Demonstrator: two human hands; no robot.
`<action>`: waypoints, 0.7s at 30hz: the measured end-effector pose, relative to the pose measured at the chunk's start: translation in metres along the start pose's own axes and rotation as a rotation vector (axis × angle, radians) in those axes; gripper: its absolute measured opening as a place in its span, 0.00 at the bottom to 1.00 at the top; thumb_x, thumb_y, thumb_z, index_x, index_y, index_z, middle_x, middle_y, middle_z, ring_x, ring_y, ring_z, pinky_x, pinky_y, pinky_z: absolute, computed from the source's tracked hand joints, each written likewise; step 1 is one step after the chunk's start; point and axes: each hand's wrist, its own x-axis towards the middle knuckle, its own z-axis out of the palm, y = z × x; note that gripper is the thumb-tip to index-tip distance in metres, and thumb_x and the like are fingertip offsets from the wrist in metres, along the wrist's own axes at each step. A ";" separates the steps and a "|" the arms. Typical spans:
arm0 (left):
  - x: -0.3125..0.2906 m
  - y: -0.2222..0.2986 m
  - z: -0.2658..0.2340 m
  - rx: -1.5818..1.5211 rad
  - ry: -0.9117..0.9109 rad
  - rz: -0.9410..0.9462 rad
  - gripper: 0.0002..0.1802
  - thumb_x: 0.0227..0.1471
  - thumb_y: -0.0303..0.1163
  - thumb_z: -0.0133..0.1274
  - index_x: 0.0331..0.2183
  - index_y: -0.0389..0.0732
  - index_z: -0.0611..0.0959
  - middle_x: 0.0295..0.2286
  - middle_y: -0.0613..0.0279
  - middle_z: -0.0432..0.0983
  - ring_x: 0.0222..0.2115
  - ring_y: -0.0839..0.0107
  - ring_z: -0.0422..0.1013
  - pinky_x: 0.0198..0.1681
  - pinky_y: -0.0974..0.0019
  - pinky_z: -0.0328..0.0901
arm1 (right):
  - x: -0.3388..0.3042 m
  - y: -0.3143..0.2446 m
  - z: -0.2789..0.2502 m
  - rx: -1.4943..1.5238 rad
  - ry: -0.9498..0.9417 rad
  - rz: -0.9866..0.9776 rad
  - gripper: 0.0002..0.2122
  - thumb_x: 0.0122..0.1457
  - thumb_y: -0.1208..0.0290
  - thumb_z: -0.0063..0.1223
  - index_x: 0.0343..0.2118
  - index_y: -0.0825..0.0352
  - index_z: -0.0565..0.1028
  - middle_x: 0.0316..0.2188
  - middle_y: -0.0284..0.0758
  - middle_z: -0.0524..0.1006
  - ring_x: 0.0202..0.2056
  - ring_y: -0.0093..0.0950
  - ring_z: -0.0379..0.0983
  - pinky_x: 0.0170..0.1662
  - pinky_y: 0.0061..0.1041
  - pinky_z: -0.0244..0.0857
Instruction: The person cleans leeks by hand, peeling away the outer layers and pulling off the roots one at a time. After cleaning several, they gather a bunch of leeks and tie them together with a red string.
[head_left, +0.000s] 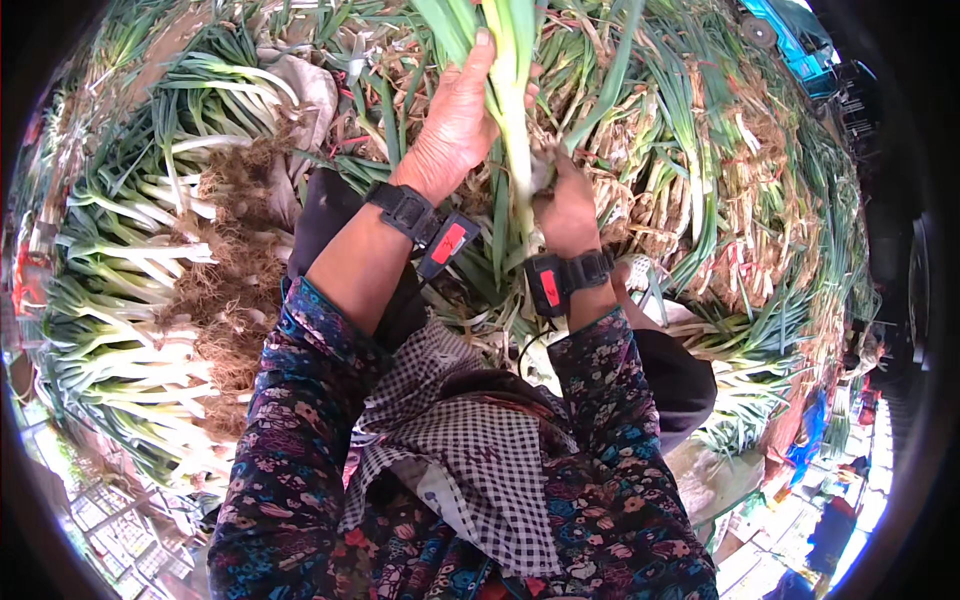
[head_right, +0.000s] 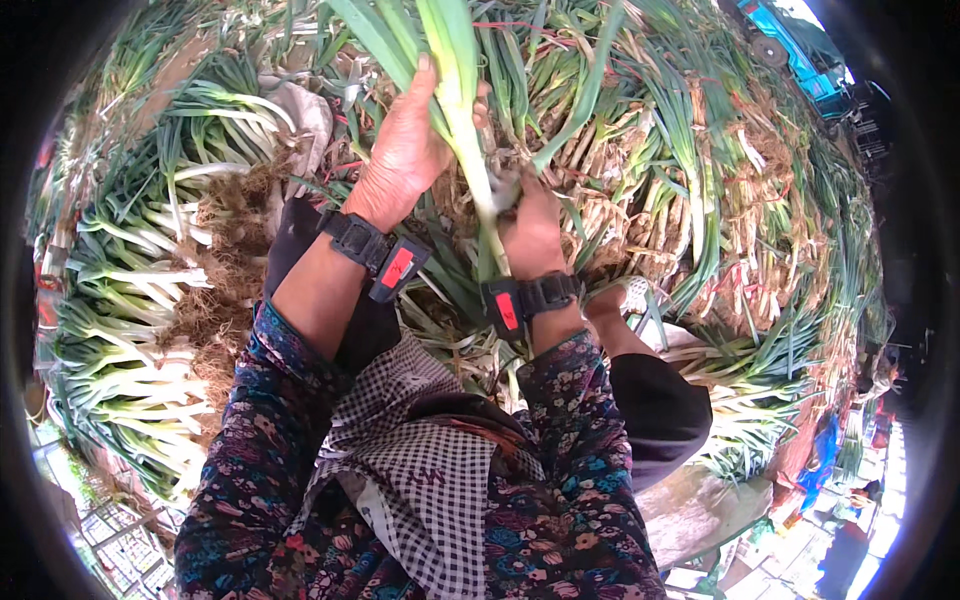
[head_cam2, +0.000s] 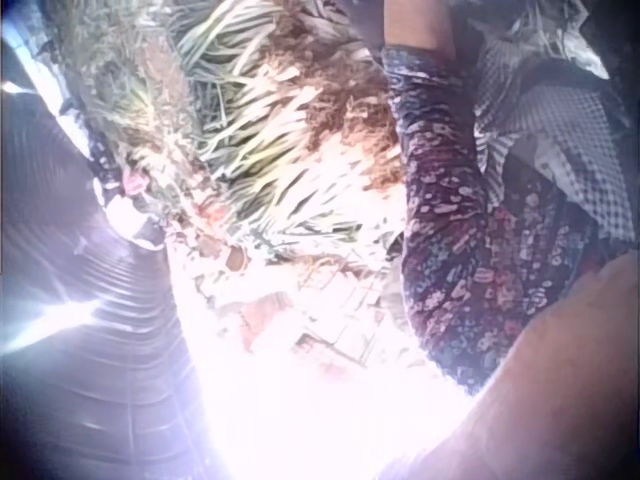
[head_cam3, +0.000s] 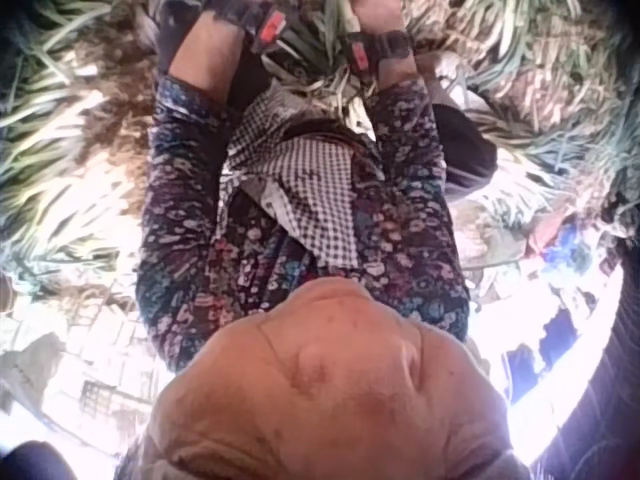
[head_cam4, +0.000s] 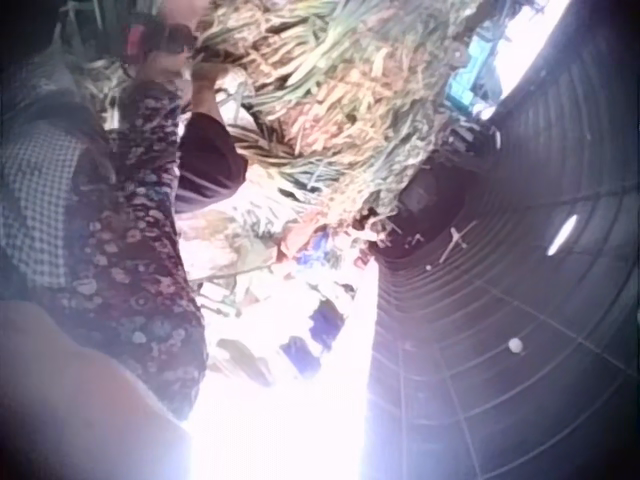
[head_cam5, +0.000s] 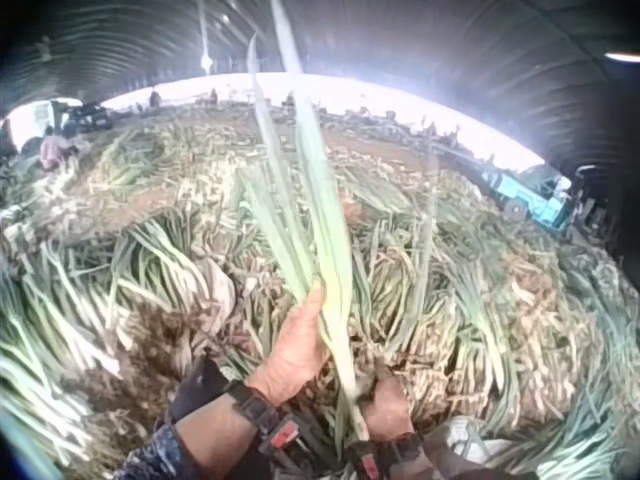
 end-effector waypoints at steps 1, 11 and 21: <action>-0.003 0.002 0.005 0.042 -0.027 -0.002 0.28 0.57 0.53 0.45 0.44 0.36 0.72 0.32 0.53 0.74 0.30 0.66 0.69 0.36 0.63 0.68 | 0.003 0.007 -0.016 0.104 0.032 0.041 0.12 0.57 0.74 0.45 0.43 0.73 0.72 0.28 0.38 0.78 0.29 0.36 0.75 0.32 0.31 0.67; 0.002 0.088 -0.016 -0.020 -0.002 0.246 0.25 0.58 0.53 0.43 0.44 0.40 0.73 0.32 0.62 0.73 0.27 0.72 0.69 0.29 0.68 0.68 | -0.097 0.051 -0.276 -1.974 -0.230 0.036 0.07 0.56 0.68 0.48 0.30 0.67 0.72 0.29 0.47 0.75 0.34 0.49 0.72 0.36 0.45 0.65; -0.002 0.074 -0.010 -0.027 0.198 0.297 0.26 0.58 0.52 0.43 0.45 0.40 0.73 0.30 0.61 0.73 0.27 0.71 0.68 0.30 0.69 0.68 | -0.072 -0.046 0.025 -1.154 -0.315 -0.646 0.14 0.50 0.77 0.59 0.40 0.69 0.70 0.38 0.43 0.74 0.34 0.40 0.74 0.35 0.31 0.69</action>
